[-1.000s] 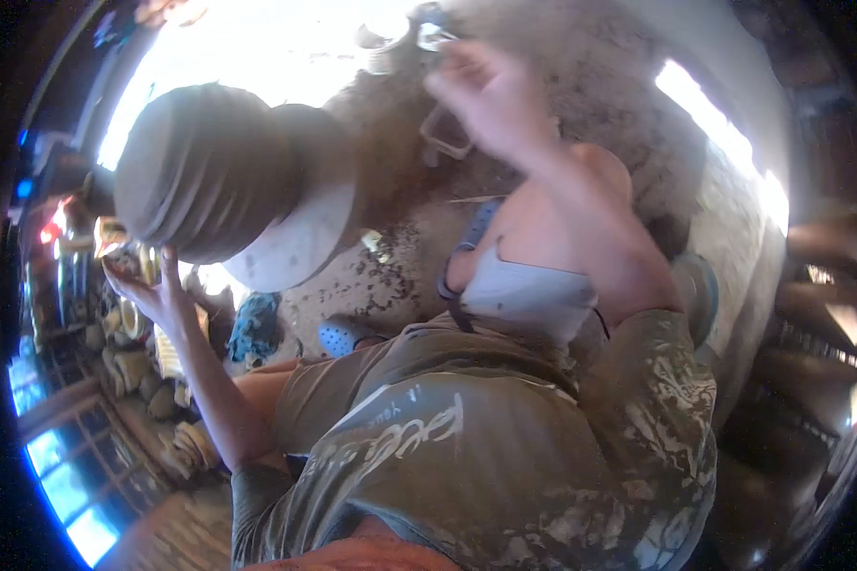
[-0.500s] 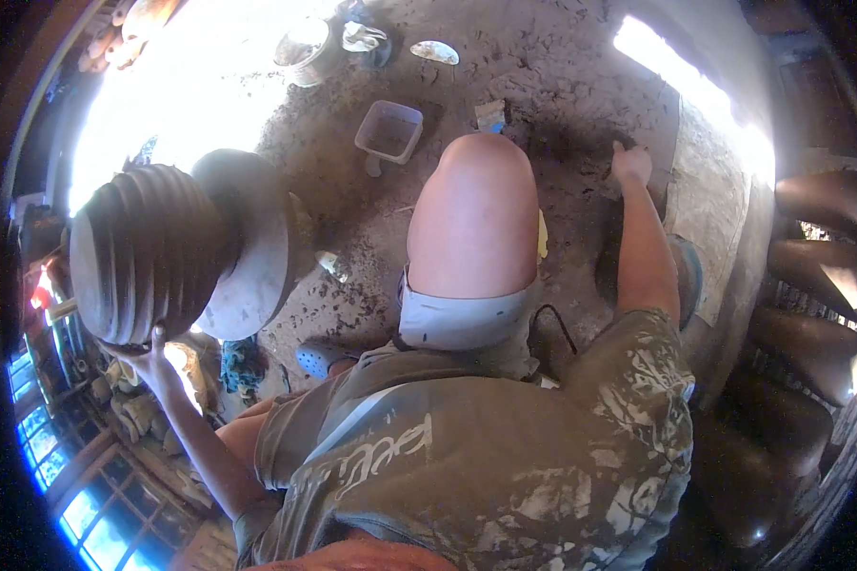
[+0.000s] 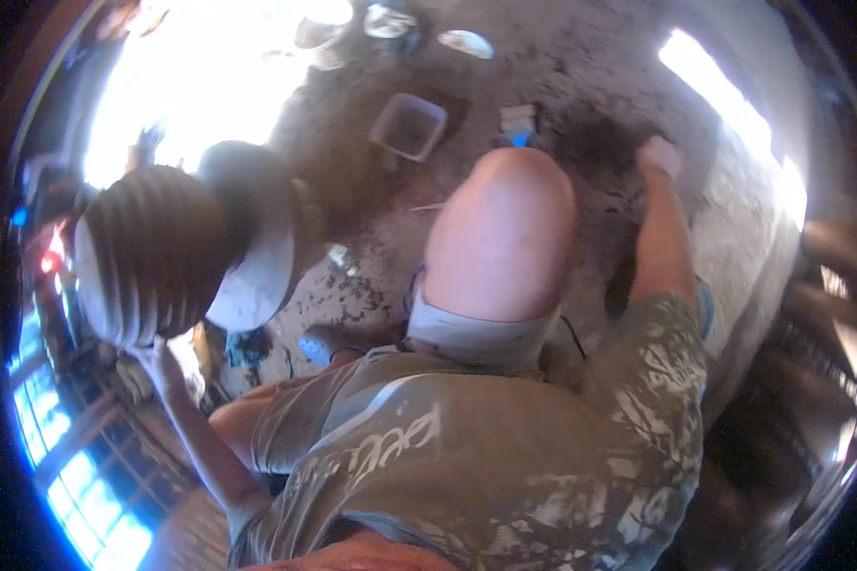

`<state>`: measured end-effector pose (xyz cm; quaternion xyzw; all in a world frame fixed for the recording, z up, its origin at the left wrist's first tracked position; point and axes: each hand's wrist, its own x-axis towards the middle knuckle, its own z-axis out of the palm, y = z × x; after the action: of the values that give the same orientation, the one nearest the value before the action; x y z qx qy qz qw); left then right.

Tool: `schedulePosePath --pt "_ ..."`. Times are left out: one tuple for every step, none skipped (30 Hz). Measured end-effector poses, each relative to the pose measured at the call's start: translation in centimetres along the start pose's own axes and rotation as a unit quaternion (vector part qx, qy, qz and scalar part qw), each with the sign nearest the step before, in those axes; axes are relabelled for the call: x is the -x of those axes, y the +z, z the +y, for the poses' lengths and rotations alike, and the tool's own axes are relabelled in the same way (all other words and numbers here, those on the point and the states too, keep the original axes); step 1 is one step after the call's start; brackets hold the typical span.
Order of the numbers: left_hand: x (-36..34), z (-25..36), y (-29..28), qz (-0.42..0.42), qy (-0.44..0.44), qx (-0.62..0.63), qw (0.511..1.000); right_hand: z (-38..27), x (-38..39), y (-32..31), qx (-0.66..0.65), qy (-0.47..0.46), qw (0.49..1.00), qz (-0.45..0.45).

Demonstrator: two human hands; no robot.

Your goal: The person works on a piece of clay on a spinning pottery wheel, using their fingers to smooth and shape the horizontal ridges on the side of the vessel.

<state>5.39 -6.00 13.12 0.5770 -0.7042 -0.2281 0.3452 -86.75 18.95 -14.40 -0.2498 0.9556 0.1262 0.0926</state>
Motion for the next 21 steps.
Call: schedulePosePath --pt "1.5 1.1 -1.2 0.009 -0.082 0.015 0.996 -2.0 0.5 -0.8 0.029 -0.005 0.999 -0.03" --pt "1.1 2.7 -0.2 0.005 -0.124 0.081 0.989 -0.3 -0.3 0.2 0.036 -0.049 0.998 -0.01" --pt "0.2 4.7 1.2 -0.001 -0.161 0.14 0.977 1.0 -0.9 1.0 0.018 -0.042 0.998 -0.048" --pt "-2.4 3.5 3.5 -0.027 -0.132 0.182 0.974 7.7 -3.5 2.4 0.032 -0.059 0.997 -0.043" --pt "-1.2 3.0 2.4 -0.011 -0.129 0.19 0.973 6.4 -5.1 3.1 0.022 -0.133 0.99 0.041" --pt "1.0 6.1 -0.7 0.018 -0.123 0.148 0.981 -1.7 -3.8 3.3 0.033 -0.093 0.992 -0.078" --pt "0.1 4.8 0.0 0.002 -0.067 0.174 0.982 1.1 -5.6 3.9 0.044 -0.082 0.994 -0.049" --pt "-2.9 2.2 4.2 -0.033 -0.041 0.236 0.97 11.1 -8.1 2.5 0.159 -0.097 0.982 0.012" --pt "-2.2 3.9 2.3 -0.03 -0.058 0.194 0.979 6.1 -7.1 5.7 0.09 -0.082 0.993 0.0" --pt "-1.9 4.2 1.9 -0.016 -0.05 0.171 0.984 5.1 -6.6 5.6 0.035 -0.038 0.999 0.009" --pt "-1.6 4.5 1.6 -0.007 -0.042 0.151 0.988 4.4 -6.0 5.6 0.043 -0.078 0.996 0.009" --pt "-1.7 2.9 1.8 0.005 -0.028 0.154 0.988 5.9 -6.9 4.3 0.06 -0.104 0.992 0.03" --pt "-2.2 2.5 0.9 -0.009 -0.03 0.146 0.989 4.9 -6.6 4.1 0.048 -0.111 0.993 0.008" --pt "-2.3 1.6 -0.1 -0.023 -0.036 0.141 0.989 3.9 -5.8 3.4 0.042 -0.118 0.992 -0.013" --pt "-2.9 0.5 -0.4 -0.039 -0.037 0.146 0.988 4.1 -5.3 2.1 -0.008 -0.121 0.992 -0.03" --pt "-3.6 0.0 -0.7 -0.054 -0.035 0.125 0.99 4.2 -4.7 0.8 -0.056 -0.124 0.99 -0.048" --pt "-4.0 -0.6 -0.7 -0.064 -0.034 0.15 0.986 3.9 -4.1 -0.3 -0.103 -0.127 0.984 -0.066" --pt "-3.4 0.0 -1.2 -0.068 -0.04 0.163 0.983 1.0 -2.6 -1.1 -0.222 -0.141 0.964 -0.026" --pt "-2.4 1.3 -0.7 -0.037 -0.049 0.205 0.977 -2.0 -0.1 -2.0 -0.34 -0.148 0.929 0.012" --pt "-0.5 -2.3 -1.8 -0.004 -0.004 0.221 0.975 -5.9 1.8 -4.2 -0.451 -0.163 0.877 0.042" --pt "-0.2 -6.9 -0.3 0.052 0.062 0.127 0.989 -6.4 1.6 -5.7 -0.498 -0.164 0.851 0.004"
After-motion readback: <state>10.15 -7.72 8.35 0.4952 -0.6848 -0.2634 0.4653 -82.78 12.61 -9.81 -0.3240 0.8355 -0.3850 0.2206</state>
